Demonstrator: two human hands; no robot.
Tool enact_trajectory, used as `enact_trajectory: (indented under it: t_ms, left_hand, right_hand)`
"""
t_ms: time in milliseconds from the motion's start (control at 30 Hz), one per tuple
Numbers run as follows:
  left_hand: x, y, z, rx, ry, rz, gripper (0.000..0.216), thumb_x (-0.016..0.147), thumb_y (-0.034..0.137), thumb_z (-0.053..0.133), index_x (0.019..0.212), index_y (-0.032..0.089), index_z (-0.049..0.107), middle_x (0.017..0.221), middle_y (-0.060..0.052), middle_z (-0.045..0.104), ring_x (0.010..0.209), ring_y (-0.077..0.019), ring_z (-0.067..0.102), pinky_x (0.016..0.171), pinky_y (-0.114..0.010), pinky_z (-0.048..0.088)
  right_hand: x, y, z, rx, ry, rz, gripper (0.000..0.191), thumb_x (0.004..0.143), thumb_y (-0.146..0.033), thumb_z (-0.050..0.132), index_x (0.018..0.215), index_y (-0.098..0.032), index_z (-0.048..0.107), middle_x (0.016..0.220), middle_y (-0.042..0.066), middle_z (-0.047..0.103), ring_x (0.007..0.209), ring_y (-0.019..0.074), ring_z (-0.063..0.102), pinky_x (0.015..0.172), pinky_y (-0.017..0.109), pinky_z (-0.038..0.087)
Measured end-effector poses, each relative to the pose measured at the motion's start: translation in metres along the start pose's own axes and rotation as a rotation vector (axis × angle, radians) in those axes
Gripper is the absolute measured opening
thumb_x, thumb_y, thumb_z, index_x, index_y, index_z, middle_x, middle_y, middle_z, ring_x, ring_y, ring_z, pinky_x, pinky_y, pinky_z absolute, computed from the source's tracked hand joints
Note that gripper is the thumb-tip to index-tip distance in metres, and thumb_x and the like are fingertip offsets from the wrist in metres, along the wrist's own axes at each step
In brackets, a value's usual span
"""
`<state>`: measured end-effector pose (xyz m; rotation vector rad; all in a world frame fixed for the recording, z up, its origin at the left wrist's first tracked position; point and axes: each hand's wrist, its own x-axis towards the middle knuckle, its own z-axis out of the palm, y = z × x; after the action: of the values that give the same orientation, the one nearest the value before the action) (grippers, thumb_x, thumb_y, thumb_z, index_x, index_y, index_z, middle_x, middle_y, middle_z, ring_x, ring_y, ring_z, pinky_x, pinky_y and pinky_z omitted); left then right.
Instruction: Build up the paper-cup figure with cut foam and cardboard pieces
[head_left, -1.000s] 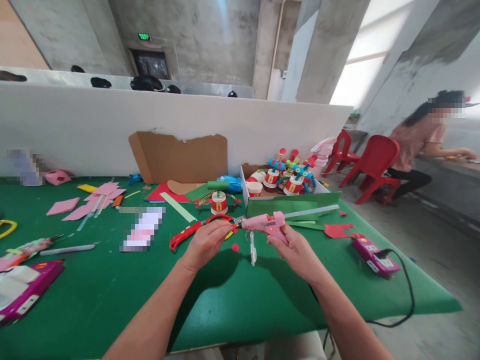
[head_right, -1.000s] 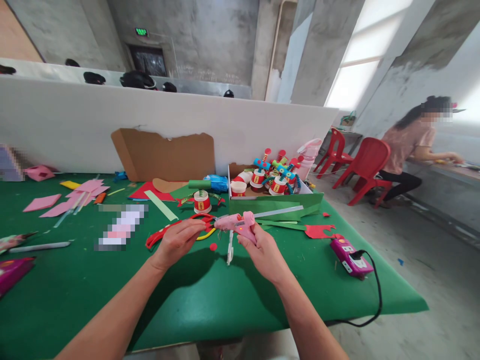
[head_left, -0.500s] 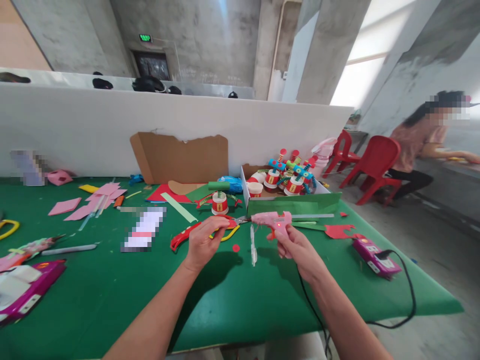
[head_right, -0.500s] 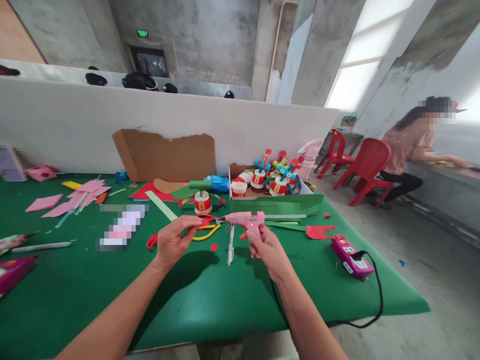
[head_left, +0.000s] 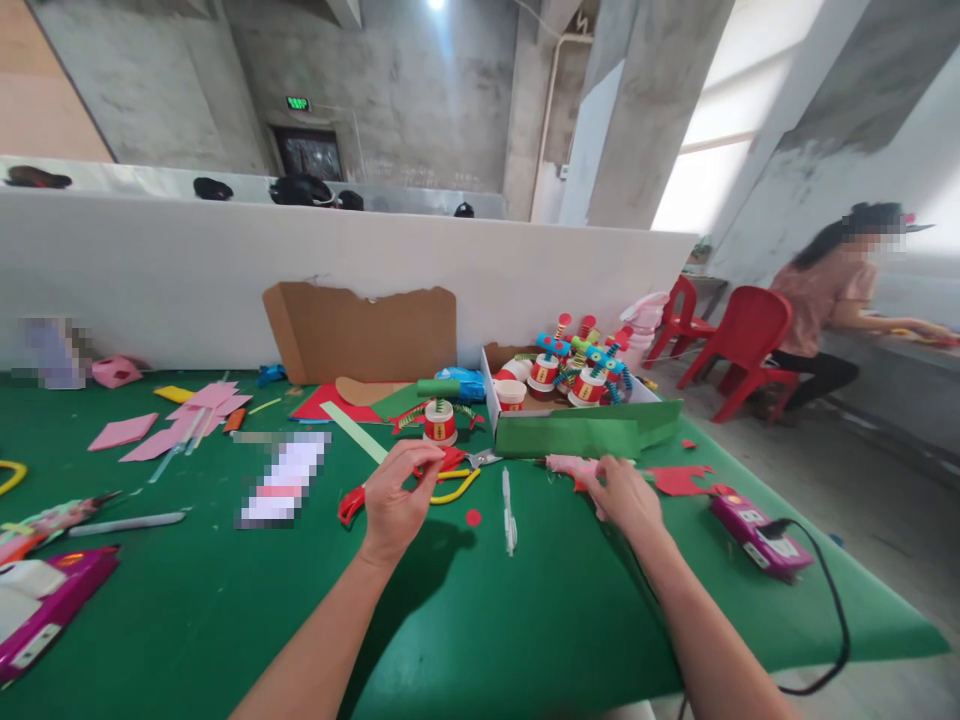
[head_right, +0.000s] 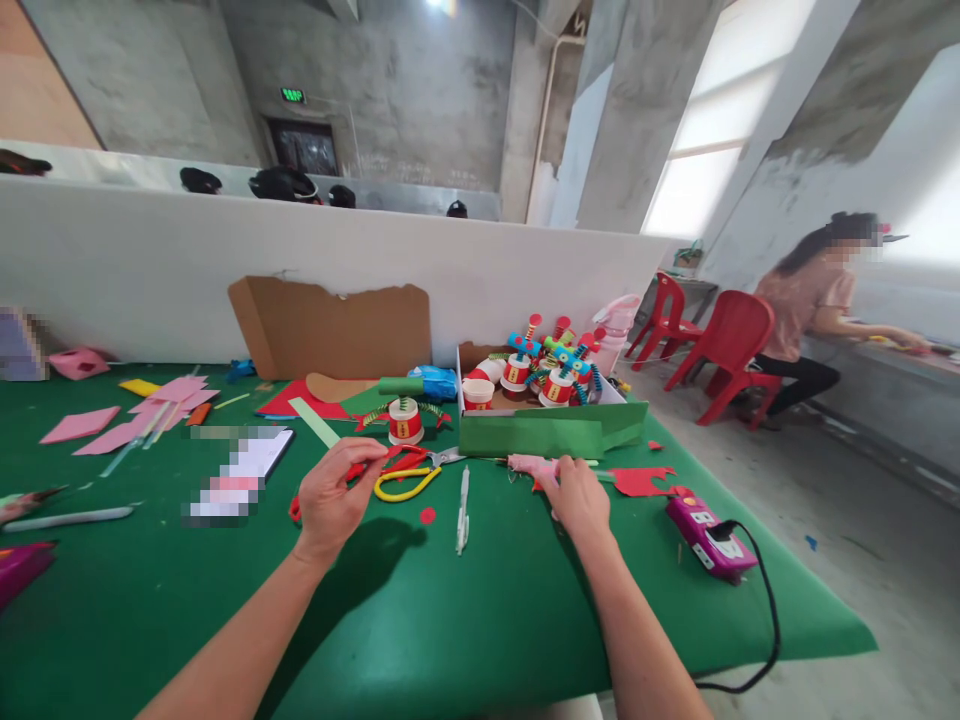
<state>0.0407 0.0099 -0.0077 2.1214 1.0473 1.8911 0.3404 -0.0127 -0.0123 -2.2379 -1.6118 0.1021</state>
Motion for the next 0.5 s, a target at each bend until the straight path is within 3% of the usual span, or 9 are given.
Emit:
enact_trajectory:
  t_ms: [100, 233, 300, 367, 500]
  left_hand:
    - [-0.002, 0.000, 0.001, -0.012, 0.023, -0.051, 0.007, 0.084, 0.018, 0.059, 0.081, 0.018, 0.065, 0.081, -0.003, 0.066, 0.076, -0.0127, 0.063, 0.068, -0.024, 0.053]
    - [-0.003, -0.004, 0.003, -0.057, 0.064, -0.172, 0.008, 0.082, 0.024, 0.061, 0.080, 0.019, 0.066, 0.079, -0.002, 0.067, 0.070, -0.0118, 0.062, 0.062, -0.022, 0.052]
    - [0.005, -0.008, 0.003, -0.102, 0.086, -0.297, 0.011, 0.080, 0.028, 0.062, 0.078, 0.018, 0.065, 0.072, -0.001, 0.066, 0.061, -0.0108, 0.060, 0.055, -0.020, 0.050]
    - [0.022, -0.013, 0.003, -0.125, 0.074, -0.428, 0.015, 0.077, 0.032, 0.064, 0.077, 0.017, 0.065, 0.063, 0.001, 0.064, 0.055, -0.0102, 0.058, 0.051, -0.020, 0.048]
    - [0.072, -0.025, 0.004, -0.140, 0.016, -0.554, 0.022, 0.070, 0.036, 0.067, 0.077, 0.015, 0.068, 0.064, 0.000, 0.065, 0.057, -0.0106, 0.056, 0.052, -0.020, 0.044]
  right_hand:
    - [0.008, -0.036, -0.001, 0.255, 0.164, -0.073, 0.027, 0.080, -0.044, 0.053, 0.078, -0.018, 0.059, 0.083, 0.009, 0.063, 0.079, 0.0223, 0.058, 0.065, 0.030, 0.041]
    - [0.027, -0.109, 0.019, 0.886, -0.046, -0.188, 0.026, 0.078, -0.043, 0.054, 0.077, -0.019, 0.061, 0.061, 0.000, 0.057, 0.056, 0.0143, 0.052, 0.054, 0.026, 0.042]
    - [0.037, -0.141, 0.033, 1.153, -0.124, -0.108, 0.022, 0.074, -0.040, 0.059, 0.076, -0.018, 0.061, 0.059, -0.002, 0.056, 0.052, 0.0114, 0.049, 0.050, 0.024, 0.041]
    - [0.048, -0.163, 0.046, 1.365, -0.118, 0.041, 0.019, 0.069, -0.034, 0.064, 0.074, -0.017, 0.059, 0.060, -0.002, 0.056, 0.049, 0.0084, 0.047, 0.046, 0.021, 0.040]
    - [0.068, -0.178, 0.057, 1.532, -0.216, 0.158, 0.019, 0.065, -0.031, 0.068, 0.071, -0.016, 0.059, 0.059, -0.004, 0.054, 0.043, 0.0043, 0.043, 0.039, 0.016, 0.033]
